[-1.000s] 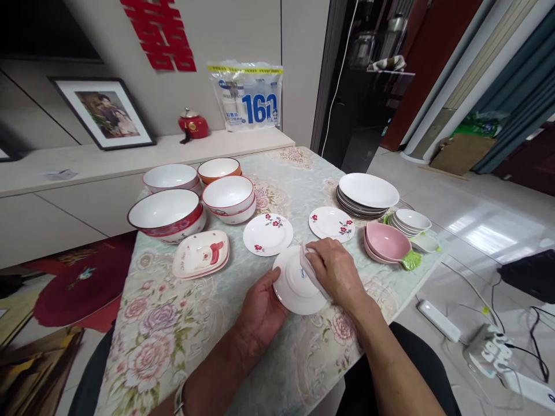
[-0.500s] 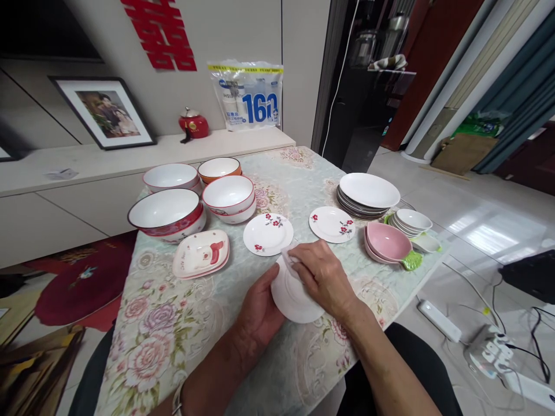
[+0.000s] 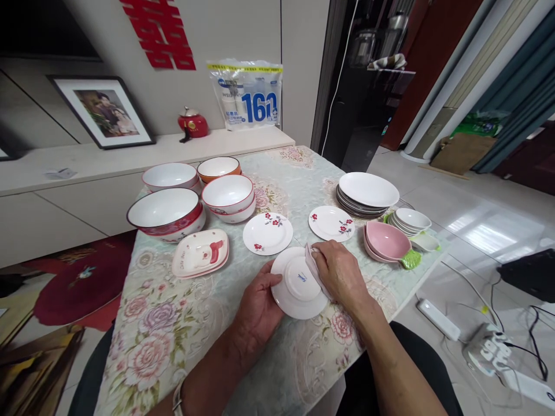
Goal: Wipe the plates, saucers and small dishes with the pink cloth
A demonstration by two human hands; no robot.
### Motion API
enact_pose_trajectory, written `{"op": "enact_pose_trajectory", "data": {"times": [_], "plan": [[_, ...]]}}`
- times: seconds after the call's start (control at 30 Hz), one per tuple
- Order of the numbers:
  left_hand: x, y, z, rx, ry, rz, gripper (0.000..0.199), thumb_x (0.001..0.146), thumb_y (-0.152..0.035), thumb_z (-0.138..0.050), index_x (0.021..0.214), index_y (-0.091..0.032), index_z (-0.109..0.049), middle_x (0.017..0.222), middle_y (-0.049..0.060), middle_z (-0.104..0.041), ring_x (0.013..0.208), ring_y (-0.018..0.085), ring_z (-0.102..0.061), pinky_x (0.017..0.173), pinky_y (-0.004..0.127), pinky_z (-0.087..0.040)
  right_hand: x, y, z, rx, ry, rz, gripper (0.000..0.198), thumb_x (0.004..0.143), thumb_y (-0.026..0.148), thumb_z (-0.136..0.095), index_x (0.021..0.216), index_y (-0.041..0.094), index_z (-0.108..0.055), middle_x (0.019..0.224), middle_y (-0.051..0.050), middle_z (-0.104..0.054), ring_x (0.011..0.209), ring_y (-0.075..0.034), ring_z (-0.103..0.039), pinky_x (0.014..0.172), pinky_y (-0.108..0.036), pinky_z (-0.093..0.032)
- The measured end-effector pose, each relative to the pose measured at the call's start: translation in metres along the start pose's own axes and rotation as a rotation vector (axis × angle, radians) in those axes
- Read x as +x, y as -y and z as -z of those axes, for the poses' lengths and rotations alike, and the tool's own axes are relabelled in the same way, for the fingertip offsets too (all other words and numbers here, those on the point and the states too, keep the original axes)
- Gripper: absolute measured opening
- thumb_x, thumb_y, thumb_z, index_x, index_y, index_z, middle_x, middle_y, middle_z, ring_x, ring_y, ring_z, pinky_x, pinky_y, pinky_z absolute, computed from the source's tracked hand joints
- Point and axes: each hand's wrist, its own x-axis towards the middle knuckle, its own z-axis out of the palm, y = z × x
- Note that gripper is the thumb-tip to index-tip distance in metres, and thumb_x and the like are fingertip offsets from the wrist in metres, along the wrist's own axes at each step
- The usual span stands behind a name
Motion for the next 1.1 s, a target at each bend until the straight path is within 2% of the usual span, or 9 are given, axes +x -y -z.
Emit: {"op": "enact_pose_trajectory", "data": {"times": [0.13,0.27,0.37,0.53,0.67,0.77,0.87,1.0,1.1], "plan": [[-0.001,-0.001,0.0,0.016,-0.01,-0.004,0.037,0.056,-0.006,-0.065,0.092,-0.016,-0.067,0.082,0.002,-0.072,0.075,0.018,-0.063,0.078,0.034,-0.05,-0.003,0.018,-0.004,0.094,-0.103,0.222,0.023,0.096,0.02,-0.049,0.112,0.016,-0.066,0.105,-0.012,-0.069,0.099,-0.026,-0.061,0.088,-0.041,-0.049],[-0.001,0.001,-0.001,-0.011,0.047,0.018,0.038,0.06,-0.008,-0.068,0.097,-0.017,-0.066,0.083,0.002,-0.072,0.076,0.017,-0.065,0.078,0.031,-0.049,-0.003,0.039,-0.006,0.199,-0.045,0.472,0.026,0.097,0.015,-0.048,0.119,0.019,-0.062,0.112,-0.01,-0.068,0.098,-0.023,-0.058,0.087,-0.04,-0.049],[0.001,0.003,-0.001,-0.041,0.072,0.063,0.036,0.067,-0.012,-0.066,0.103,-0.014,-0.066,0.087,0.006,-0.073,0.086,0.022,-0.067,0.084,0.034,-0.05,-0.002,0.036,-0.007,0.157,-0.02,0.449,0.028,0.097,0.014,-0.046,0.121,0.018,-0.061,0.115,-0.01,-0.068,0.1,-0.024,-0.057,0.088,-0.041,-0.049],[0.002,0.003,-0.003,-0.086,-0.032,0.127,0.033,0.087,-0.027,-0.053,0.112,-0.01,-0.065,0.095,0.012,-0.075,0.099,0.027,-0.067,0.091,0.04,-0.05,0.001,0.009,-0.004,0.008,-0.017,0.149,0.025,0.097,0.021,-0.047,0.112,0.016,-0.067,0.103,-0.012,-0.069,0.097,-0.027,-0.062,0.086,-0.043,-0.05],[0.002,0.002,-0.003,-0.091,0.009,0.118,0.036,0.089,-0.028,-0.051,0.118,-0.01,-0.064,0.098,0.011,-0.075,0.102,0.027,-0.067,0.093,0.039,-0.049,0.0,0.0,-0.002,-0.036,0.008,-0.006,0.024,0.097,0.024,-0.048,0.107,0.018,-0.069,0.099,-0.011,-0.07,0.093,-0.027,-0.065,0.083,-0.041,-0.051],[0.001,0.002,-0.003,-0.086,0.041,0.077,0.036,0.085,-0.02,-0.054,0.12,-0.014,-0.063,0.097,0.008,-0.075,0.101,0.025,-0.068,0.094,0.038,-0.049,-0.001,0.004,-0.007,-0.018,-0.082,0.05,0.023,0.096,0.023,-0.049,0.109,0.017,-0.067,0.098,-0.011,-0.07,0.092,-0.026,-0.065,0.082,-0.041,-0.051],[0.0,0.001,-0.004,-0.108,0.038,0.071,0.034,0.084,-0.017,-0.056,0.117,-0.016,-0.063,0.095,0.005,-0.075,0.096,0.023,-0.069,0.094,0.037,-0.049,-0.002,0.015,-0.013,0.06,-0.176,0.21,0.023,0.097,0.02,-0.049,0.113,0.016,-0.065,0.102,-0.012,-0.069,0.095,-0.025,-0.063,0.084,-0.041,-0.052],[-0.002,0.0,-0.007,-0.183,-0.003,0.193,0.027,0.091,-0.026,-0.051,0.107,-0.011,-0.066,0.094,0.009,-0.075,0.09,0.023,-0.069,0.093,0.036,-0.049,-0.003,0.032,-0.013,0.153,-0.145,0.436,0.029,0.096,0.014,-0.048,0.122,0.018,-0.061,0.111,-0.012,-0.067,0.1,-0.024,-0.059,0.086,-0.04,-0.051],[-0.002,-0.001,-0.008,-0.207,-0.01,0.224,0.034,0.094,-0.034,-0.047,0.107,-0.01,-0.067,0.095,0.011,-0.075,0.095,0.024,-0.069,0.094,0.037,-0.049,-0.003,0.032,-0.011,0.142,-0.098,0.458,0.032,0.097,0.013,-0.048,0.126,0.018,-0.06,0.116,-0.012,-0.066,0.102,-0.024,-0.058,0.088,-0.042,-0.05]]}}
